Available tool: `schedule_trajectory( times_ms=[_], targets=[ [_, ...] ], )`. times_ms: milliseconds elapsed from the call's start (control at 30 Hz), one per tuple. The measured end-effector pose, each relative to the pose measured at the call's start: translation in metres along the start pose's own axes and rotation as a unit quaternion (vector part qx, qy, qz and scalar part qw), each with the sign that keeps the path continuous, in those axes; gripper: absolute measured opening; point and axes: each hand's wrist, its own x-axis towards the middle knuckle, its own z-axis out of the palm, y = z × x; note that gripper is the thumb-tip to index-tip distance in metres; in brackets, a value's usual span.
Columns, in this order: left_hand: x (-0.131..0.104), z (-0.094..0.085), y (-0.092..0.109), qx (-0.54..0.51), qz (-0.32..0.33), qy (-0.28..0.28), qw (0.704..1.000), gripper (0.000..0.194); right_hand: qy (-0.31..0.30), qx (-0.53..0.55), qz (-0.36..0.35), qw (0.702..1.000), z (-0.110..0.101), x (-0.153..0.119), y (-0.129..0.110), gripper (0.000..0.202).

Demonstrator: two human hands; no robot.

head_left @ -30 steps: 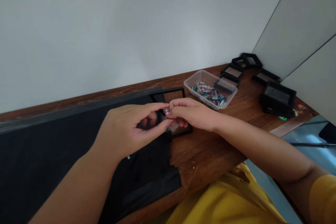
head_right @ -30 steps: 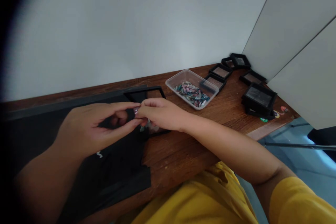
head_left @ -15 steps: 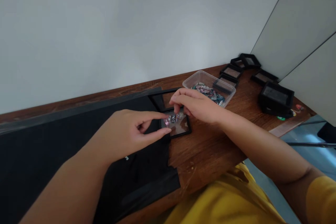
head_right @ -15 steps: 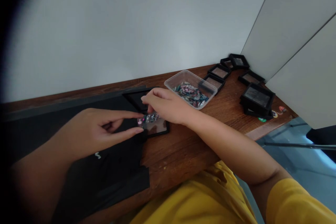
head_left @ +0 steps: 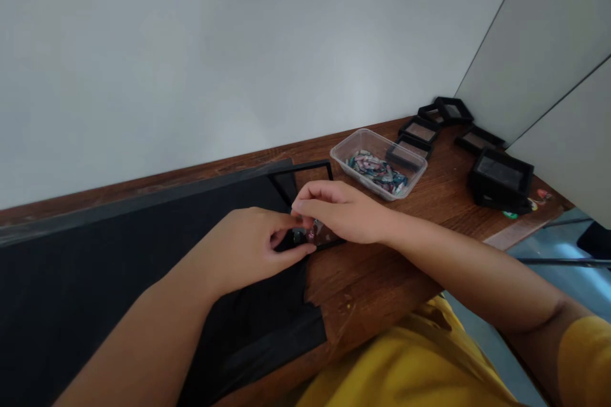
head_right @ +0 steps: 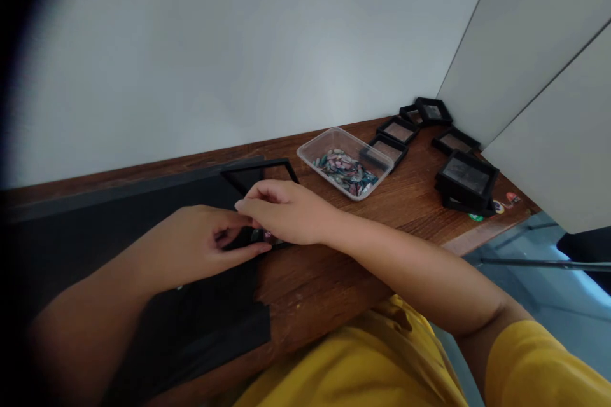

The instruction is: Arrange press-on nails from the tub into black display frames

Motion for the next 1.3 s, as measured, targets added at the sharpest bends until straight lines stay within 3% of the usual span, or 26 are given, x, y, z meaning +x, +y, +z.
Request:
schedule_trajectory(
  times_ms=[167, 300, 500, 733, 900, 1067, 1167, 1300],
  targets=[
    [0.001, -0.001, 0.001, -0.018, -0.04, -0.04, 0.998, 0.045, 0.027, -0.028, -0.049, 0.998, -0.006, -0.001, -0.004, 0.02],
    [0.0, -0.004, 0.001, -0.022, -0.047, -0.037, 0.998, 0.048, 0.089, -0.075, -0.099, 0.988, -0.012, -0.002, -0.005, 0.025],
    [0.0, -0.005, 0.002, -0.011, -0.042, -0.042, 0.998, 0.046, 0.132, -0.118, -0.145, 0.973, -0.016, -0.001, -0.005, 0.029],
    [0.001, -0.006, 0.001, -0.009, -0.053, -0.039, 0.998, 0.043, 0.218, -0.215, -0.177, 0.935, -0.03, -0.008, -0.015, 0.024],
    [0.003, 0.0, -0.006, -0.016, -0.064, -0.019, 0.998, 0.044, 0.316, -0.387, -0.114, 0.859, -0.051, -0.013, -0.025, 0.021],
    [0.002, 0.003, -0.008, -0.029, -0.047, -0.006, 0.998, 0.043, 0.33, -0.505, 0.016, 0.797, -0.068, -0.012, -0.026, 0.024],
    [0.001, 0.003, -0.008, -0.028, -0.043, 0.001, 0.999, 0.043, 0.303, -0.544, 0.072, 0.779, -0.074, -0.009, -0.024, 0.025],
    [0.002, 0.004, -0.01, -0.027, -0.038, 0.009, 0.999, 0.043, 0.305, -0.549, 0.097, 0.772, -0.08, -0.005, -0.02, 0.029]
  ],
)
